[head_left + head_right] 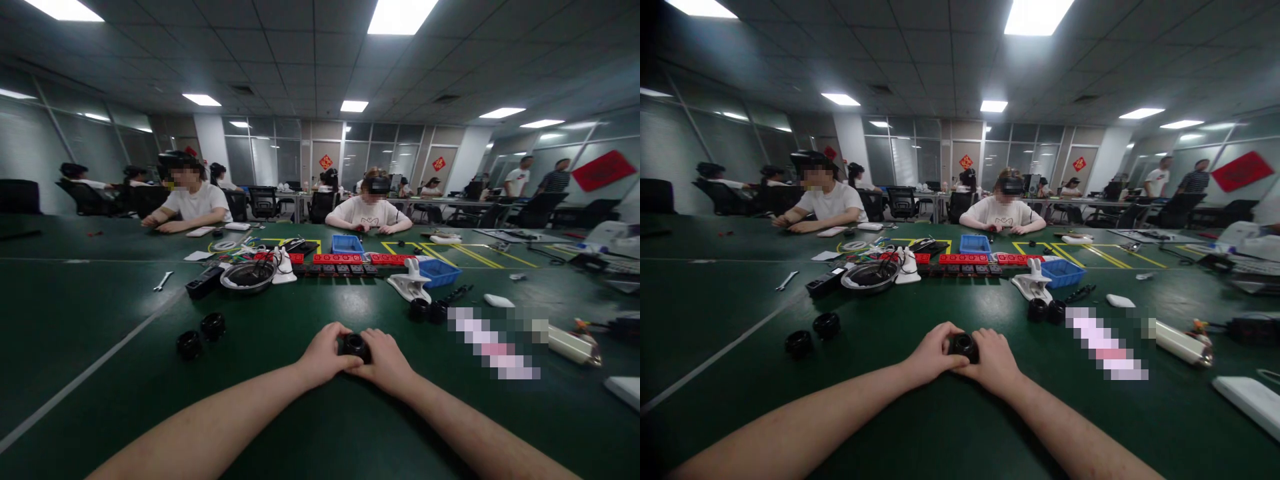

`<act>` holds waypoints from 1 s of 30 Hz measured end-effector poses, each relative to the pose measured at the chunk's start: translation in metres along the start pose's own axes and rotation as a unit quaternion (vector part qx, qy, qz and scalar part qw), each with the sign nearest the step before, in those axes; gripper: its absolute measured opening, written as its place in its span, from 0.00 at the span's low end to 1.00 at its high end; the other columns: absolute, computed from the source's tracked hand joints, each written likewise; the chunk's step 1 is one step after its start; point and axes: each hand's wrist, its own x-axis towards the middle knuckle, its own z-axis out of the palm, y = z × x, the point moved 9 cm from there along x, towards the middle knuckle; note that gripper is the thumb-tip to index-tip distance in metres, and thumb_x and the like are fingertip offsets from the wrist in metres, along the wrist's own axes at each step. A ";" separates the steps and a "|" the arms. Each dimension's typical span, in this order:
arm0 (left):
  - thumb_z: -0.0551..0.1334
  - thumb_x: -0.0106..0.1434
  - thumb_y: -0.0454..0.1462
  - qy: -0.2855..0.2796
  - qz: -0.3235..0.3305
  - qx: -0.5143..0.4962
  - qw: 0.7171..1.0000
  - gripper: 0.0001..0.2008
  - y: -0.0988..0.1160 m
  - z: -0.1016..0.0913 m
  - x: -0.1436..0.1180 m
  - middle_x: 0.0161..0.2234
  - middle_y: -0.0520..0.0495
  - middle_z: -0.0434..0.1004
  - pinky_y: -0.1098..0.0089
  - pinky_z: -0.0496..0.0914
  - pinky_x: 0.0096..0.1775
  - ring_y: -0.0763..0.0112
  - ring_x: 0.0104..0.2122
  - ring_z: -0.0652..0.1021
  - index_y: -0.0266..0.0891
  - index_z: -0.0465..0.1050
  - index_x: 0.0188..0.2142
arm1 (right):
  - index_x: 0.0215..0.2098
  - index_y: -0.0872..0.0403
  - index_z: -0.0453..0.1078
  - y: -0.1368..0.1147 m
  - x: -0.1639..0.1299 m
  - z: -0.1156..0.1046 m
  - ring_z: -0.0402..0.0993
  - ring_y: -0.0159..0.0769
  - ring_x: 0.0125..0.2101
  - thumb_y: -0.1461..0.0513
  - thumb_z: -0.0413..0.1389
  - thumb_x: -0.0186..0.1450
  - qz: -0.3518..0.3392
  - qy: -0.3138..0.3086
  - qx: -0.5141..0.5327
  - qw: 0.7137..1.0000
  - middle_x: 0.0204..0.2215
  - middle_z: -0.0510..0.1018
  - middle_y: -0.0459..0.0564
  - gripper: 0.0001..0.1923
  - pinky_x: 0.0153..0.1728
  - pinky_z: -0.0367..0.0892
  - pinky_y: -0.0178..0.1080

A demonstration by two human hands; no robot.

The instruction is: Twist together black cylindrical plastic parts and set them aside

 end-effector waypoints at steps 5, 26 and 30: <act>0.65 0.44 0.39 -0.080 0.026 -0.044 0.995 0.20 0.003 0.003 0.003 0.30 0.53 0.62 0.78 0.58 0.23 0.80 0.22 0.62 0.36 0.65 0.38 | 0.42 0.54 0.63 -0.005 0.000 0.003 0.63 0.39 0.36 0.52 0.57 0.50 -0.081 -0.099 0.175 0.976 0.36 0.69 0.48 0.24 0.37 0.58 0.38; 0.66 0.42 0.41 -0.044 -0.003 -0.028 0.999 0.21 0.003 0.004 0.001 0.31 0.52 0.63 0.78 0.58 0.22 0.80 0.21 0.62 0.36 0.65 0.36 | 0.28 0.58 0.64 0.012 0.005 0.013 0.62 0.32 0.27 0.56 0.58 0.48 -0.021 -0.104 0.203 0.973 0.25 0.66 0.44 0.14 0.25 0.56 0.32; 0.66 0.42 0.39 0.022 0.001 0.009 1.000 0.20 0.002 -0.001 0.000 0.32 0.51 0.64 0.76 0.59 0.25 0.76 0.24 0.65 0.37 0.66 0.35 | 0.25 0.56 0.61 0.009 0.003 0.007 0.62 0.33 0.26 0.55 0.58 0.48 0.021 -0.018 0.067 0.997 0.24 0.67 0.46 0.15 0.25 0.54 0.33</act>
